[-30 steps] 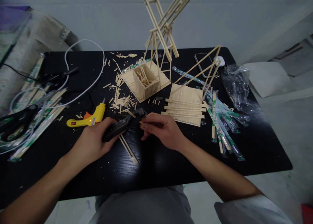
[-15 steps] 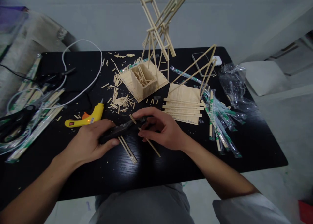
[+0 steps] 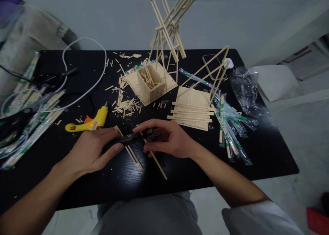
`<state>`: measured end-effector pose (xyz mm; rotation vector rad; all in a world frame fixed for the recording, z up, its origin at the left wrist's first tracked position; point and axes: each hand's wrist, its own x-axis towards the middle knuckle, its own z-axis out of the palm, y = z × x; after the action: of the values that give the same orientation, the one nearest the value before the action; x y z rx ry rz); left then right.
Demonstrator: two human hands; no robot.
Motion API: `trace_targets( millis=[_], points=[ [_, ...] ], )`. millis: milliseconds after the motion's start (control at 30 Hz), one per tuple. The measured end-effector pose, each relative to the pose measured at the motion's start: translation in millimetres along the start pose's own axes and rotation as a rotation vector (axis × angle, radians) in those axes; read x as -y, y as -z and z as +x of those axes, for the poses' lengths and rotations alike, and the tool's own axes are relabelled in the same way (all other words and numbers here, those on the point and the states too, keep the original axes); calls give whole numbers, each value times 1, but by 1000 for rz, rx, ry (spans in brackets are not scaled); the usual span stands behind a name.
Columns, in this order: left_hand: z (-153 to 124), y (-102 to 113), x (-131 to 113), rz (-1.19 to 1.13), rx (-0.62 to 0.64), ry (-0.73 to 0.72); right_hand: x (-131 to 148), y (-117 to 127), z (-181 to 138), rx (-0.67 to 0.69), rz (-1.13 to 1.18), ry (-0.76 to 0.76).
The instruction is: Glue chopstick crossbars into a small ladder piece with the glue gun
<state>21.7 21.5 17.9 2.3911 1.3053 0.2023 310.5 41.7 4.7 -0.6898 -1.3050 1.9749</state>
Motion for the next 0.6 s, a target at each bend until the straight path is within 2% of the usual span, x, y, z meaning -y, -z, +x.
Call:
trace_targets(
  millis=[333, 500, 600],
  points=[
    [-1, -1, 0, -18, -1, 17, -3, 0, 1, -30, -12, -54],
    [1, 0, 2, -19, -29, 26, -1, 1, 2, -26, 26, -5],
    [3, 0, 4, 0, -29, 95, 4, 1, 2, -60, 33, 10]
  ],
)
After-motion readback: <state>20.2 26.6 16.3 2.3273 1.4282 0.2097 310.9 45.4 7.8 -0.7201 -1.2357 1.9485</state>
